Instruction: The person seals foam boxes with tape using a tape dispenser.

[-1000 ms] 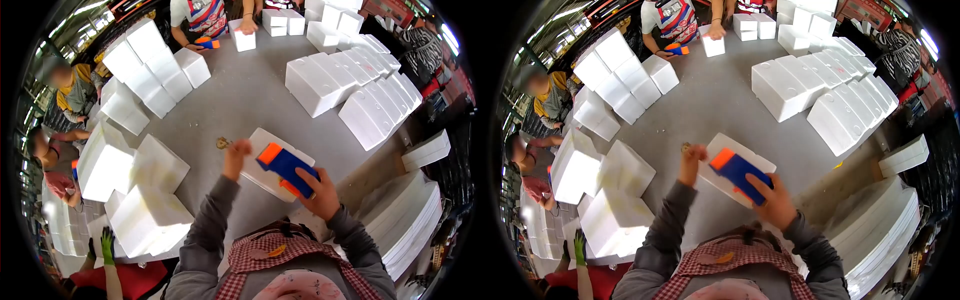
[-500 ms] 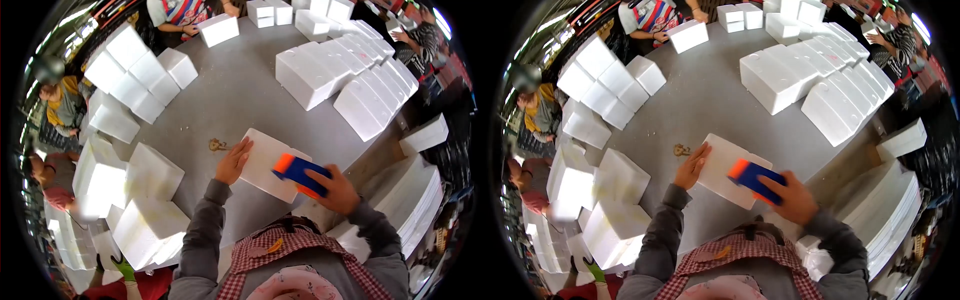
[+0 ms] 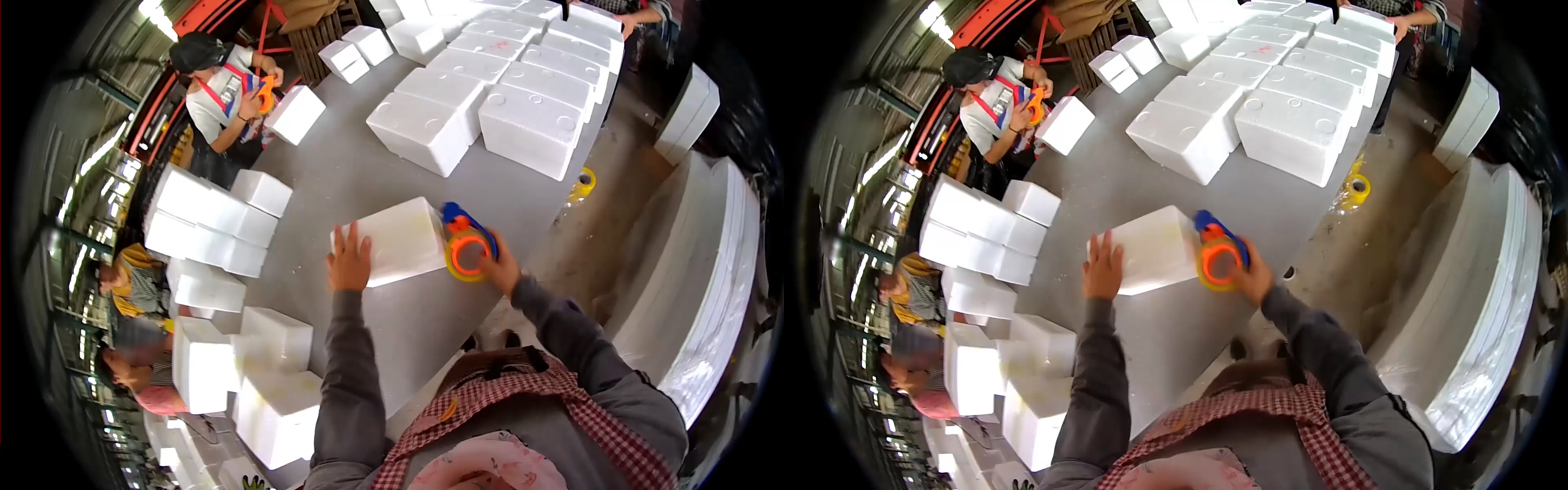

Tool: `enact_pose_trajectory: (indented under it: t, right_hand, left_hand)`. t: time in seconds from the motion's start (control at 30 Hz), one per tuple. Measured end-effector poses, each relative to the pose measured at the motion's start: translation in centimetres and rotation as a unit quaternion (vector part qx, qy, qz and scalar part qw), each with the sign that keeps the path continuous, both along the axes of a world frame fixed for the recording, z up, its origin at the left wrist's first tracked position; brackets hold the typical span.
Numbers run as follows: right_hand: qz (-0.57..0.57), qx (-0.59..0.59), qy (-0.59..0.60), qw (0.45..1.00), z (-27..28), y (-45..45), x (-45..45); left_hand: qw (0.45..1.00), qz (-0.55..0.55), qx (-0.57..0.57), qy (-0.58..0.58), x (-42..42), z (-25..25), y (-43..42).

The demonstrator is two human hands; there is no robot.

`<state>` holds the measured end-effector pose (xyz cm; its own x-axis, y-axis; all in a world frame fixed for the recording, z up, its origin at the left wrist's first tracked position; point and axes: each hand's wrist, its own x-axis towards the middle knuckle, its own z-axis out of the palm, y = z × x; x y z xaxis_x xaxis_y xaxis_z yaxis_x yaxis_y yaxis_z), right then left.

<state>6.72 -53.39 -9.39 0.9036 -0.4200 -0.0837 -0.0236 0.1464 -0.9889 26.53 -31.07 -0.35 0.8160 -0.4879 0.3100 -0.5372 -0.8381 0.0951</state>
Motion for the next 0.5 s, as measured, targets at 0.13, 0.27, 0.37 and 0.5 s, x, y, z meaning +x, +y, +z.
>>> enact_pose_trajectory:
  t: [0.13, 0.27, 0.37, 0.5]
  right_hand:
    - [-0.097, -0.027, -0.223, 0.97, -0.1, 6.5, -3.4]
    - [-0.041, -0.06, 0.015, 0.997, -0.6, 4.4, 2.7]
    - [0.064, -0.008, 0.029, 0.997, -2.1, 0.1, 5.5]
    - [0.023, 0.014, -0.02, 0.999, -3.1, 3.2, -4.3]
  left_hand:
    - [0.988, 0.142, 0.035, 0.046, -1.1, 0.7, -2.8]
    - [0.988, 0.122, 0.087, 0.047, -6.6, 1.8, 0.5]
    - [0.982, -0.03, 0.089, -0.163, -7.7, 0.2, 0.1]
    - [0.996, 0.037, -0.044, 0.074, -9.5, 0.6, -2.7]
